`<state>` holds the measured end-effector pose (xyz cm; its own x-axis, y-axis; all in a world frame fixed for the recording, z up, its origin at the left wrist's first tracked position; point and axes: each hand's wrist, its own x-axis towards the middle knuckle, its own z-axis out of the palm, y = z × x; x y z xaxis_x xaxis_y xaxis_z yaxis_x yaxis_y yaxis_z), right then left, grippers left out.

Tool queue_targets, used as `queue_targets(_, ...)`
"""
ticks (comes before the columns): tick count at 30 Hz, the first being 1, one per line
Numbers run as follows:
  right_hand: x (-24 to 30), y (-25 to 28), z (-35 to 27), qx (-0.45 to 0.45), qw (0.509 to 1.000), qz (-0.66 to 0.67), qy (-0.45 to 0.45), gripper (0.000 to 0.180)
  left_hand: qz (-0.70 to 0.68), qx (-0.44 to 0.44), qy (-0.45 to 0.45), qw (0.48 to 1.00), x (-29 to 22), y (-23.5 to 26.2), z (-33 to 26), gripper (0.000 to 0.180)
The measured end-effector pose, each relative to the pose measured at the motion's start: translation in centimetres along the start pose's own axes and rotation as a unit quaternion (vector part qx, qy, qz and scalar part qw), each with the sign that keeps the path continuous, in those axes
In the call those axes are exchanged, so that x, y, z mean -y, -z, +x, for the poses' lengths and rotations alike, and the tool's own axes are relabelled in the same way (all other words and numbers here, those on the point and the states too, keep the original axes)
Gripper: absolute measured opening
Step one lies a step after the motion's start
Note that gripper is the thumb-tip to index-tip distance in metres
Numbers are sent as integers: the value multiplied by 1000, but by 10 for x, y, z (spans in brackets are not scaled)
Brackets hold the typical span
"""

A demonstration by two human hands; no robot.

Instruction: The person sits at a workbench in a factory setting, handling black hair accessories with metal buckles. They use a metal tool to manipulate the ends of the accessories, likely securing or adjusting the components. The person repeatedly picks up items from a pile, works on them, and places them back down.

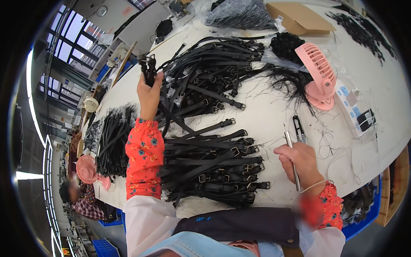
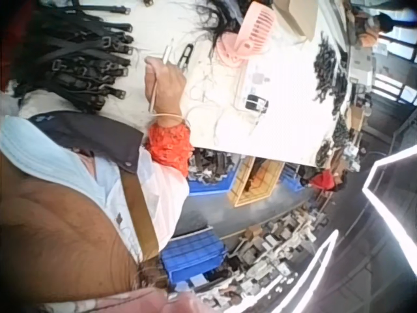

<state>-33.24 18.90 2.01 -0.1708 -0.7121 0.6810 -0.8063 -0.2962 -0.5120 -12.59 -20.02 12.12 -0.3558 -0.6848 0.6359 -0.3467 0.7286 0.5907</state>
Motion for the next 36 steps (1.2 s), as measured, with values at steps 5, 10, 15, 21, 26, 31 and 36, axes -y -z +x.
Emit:
queue_targets(5,0,-3,1,3,1000,2,6,18,146,245,-133,949,3,-16,-35,38)
queue_targets(10,-1,-2,1,5,1000,5,-6,17,172,291,-417,844,-1,-84,-77,48)
queue_targets(15,-2,-4,-1,-5,1000,-10,-1,16,239,371,-385,810,1,-108,-94,55)
queue_targets(21,-2,-5,-1,-11,1000,-12,1,16,47,296,-192,934,-24,-64,-65,44)
queue_targets(26,-3,-6,-3,-3,1000,-14,-1,17,-400,62,41,913,-40,33,-7,20)
queue_targets(31,-5,-7,-4,4,1000,-14,-2,17,-532,-48,37,844,-15,135,23,20)
queue_targets(36,-5,-9,-3,0,1000,-15,-3,16,-473,-121,-3,873,-10,200,27,15)
